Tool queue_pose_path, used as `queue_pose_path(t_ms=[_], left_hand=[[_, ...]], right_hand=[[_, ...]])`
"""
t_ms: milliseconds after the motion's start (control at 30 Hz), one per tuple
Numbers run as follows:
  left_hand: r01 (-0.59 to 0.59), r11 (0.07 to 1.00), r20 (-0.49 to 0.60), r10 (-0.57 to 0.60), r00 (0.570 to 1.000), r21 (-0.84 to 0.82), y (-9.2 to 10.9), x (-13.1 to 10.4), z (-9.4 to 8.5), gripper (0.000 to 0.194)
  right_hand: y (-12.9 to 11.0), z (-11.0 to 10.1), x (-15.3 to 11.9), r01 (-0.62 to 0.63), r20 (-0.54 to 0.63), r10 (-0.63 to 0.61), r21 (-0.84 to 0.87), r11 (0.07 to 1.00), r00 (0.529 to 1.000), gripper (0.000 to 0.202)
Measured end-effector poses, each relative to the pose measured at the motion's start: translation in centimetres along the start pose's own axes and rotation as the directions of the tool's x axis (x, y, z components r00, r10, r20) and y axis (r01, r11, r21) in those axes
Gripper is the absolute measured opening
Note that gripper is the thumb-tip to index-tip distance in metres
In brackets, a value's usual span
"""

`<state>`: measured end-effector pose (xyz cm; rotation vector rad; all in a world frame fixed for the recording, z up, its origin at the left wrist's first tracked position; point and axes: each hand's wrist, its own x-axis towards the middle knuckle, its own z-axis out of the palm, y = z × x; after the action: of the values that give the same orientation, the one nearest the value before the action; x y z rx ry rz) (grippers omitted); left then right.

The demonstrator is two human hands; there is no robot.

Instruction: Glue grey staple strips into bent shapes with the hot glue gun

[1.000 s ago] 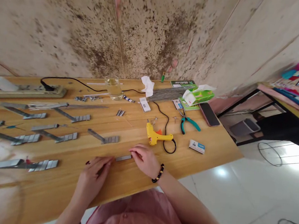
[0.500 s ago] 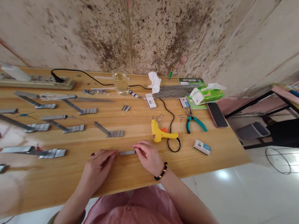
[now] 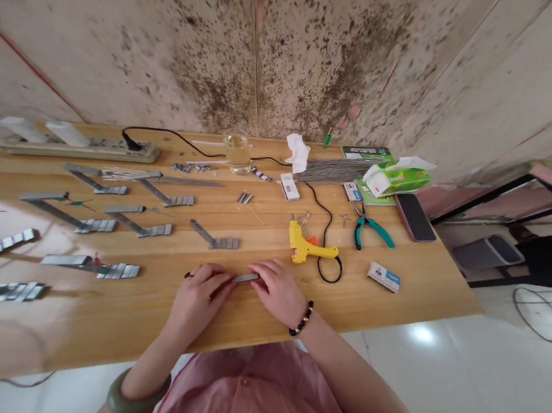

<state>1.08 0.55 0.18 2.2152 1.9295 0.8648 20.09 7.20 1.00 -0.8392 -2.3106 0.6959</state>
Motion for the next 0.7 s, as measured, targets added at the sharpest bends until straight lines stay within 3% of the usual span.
queue_pose_path(t_ms=[700], left_hand=[[0.035,0.987,-0.017,-0.038,0.999,-0.155,-0.4,-0.09,0.0,0.02]], right_hand=[[0.02,0.12,-0.04,-0.035,0.001,0.035,0.051,0.998,0.999,0.025]])
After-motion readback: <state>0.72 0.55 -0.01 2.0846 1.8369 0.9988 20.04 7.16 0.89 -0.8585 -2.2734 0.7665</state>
